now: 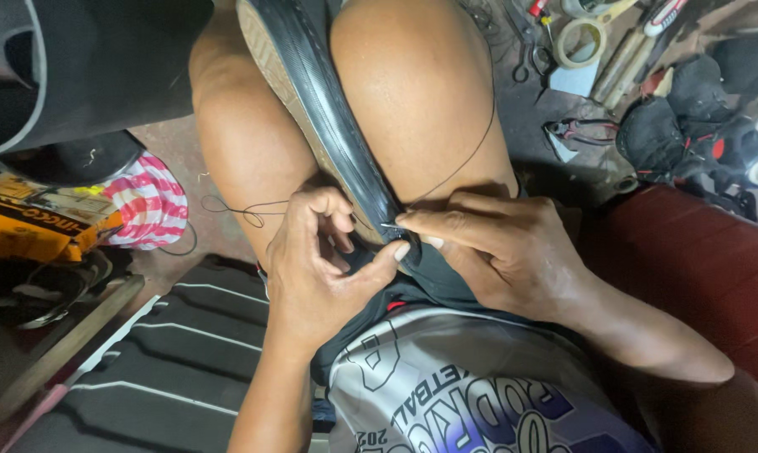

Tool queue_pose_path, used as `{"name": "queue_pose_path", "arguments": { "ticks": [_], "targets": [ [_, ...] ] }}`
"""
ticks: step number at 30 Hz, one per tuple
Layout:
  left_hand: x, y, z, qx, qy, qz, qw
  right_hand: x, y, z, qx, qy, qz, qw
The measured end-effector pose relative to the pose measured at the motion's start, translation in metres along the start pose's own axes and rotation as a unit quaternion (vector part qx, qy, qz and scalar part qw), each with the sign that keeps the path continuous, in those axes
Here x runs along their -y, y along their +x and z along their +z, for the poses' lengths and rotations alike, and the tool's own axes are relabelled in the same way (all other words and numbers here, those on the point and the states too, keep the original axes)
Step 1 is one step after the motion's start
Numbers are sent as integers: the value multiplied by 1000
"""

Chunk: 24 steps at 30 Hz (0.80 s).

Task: The person is sitting on the floor and sewing a black shoe using a needle and thread. They repeatedly push the needle through the sole and pull the thread to stitch the shoe's edge.

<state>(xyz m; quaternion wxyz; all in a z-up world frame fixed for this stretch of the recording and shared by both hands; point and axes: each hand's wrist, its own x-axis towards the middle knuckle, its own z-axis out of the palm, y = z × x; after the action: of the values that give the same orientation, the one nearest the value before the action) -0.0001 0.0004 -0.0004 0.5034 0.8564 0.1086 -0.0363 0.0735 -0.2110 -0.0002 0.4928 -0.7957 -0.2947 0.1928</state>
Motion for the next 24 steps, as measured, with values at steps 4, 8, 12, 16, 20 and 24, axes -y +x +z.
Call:
{"name": "queue_pose_path", "arguments": {
  "ticks": [4,8,12,16,20,24],
  "targets": [
    [2,0,2,0,9,-3,1000,1,2,-1,4,-12,3,1000],
    [1,2,1,3,4,2,1000,4,3,-3,4,-26,-4,1000],
    [-3,8,-11,52,-11,-26,998,13,6,-6,13,-98,-11,995],
    [-2,19,-25,108,24,1,994,25,9,-11,23,-176,-36,983],
    [0,27,-29,114,70,39,990,29,18,-9,22,-236,-34,971],
    [0,33,-33,100,81,74,989,21,31,-9,41,-245,-49,967]
  ]
}}
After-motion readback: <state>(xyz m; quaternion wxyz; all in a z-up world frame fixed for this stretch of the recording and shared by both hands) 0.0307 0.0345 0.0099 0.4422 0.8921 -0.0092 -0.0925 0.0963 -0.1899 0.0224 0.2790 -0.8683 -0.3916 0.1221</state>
